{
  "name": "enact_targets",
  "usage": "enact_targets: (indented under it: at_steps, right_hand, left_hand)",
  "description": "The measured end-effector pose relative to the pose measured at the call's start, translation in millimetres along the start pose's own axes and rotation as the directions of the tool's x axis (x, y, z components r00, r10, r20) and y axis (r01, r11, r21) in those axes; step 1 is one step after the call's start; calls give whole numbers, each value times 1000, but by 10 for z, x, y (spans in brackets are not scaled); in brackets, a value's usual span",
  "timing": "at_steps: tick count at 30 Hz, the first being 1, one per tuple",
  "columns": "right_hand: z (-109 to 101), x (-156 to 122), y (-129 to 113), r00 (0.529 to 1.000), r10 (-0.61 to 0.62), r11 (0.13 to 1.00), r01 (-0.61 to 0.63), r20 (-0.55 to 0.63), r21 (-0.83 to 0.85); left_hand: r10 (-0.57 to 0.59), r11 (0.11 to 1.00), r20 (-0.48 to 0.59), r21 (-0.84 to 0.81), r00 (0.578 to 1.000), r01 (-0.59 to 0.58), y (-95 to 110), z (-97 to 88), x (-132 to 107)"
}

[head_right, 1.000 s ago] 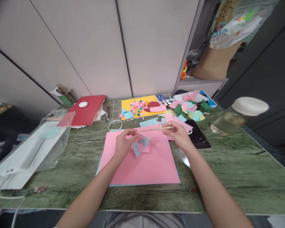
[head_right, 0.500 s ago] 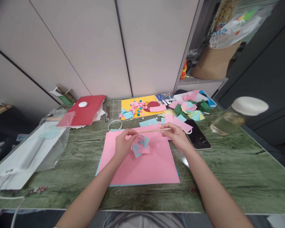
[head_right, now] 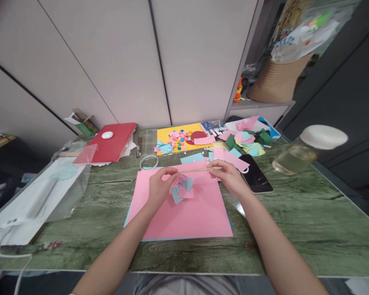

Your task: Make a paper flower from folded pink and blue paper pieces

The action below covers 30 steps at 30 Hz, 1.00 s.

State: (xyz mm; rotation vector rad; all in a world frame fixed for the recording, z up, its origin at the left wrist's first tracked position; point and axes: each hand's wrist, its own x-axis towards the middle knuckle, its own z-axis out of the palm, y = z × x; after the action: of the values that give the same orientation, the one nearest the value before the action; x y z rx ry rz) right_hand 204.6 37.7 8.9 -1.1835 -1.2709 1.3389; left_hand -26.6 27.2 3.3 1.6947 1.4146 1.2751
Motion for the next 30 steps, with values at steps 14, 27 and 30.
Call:
enact_targets:
  at_steps: [14,27,30]
  right_hand:
    - [-8,-3,-13,999,21,999,-23,44,42]
    - [-43,-10,-21,998,25,999,-27,51,46]
    - [-51,-8,-16,998,20,998,-23,57,52]
  left_hand:
    - [118,993,1,24,993,-118,16,-18,-18]
    - [224,953,63,197,973,-232,40,-29,-6]
    - [239,938,65,241,969,-247,17,-16,-3]
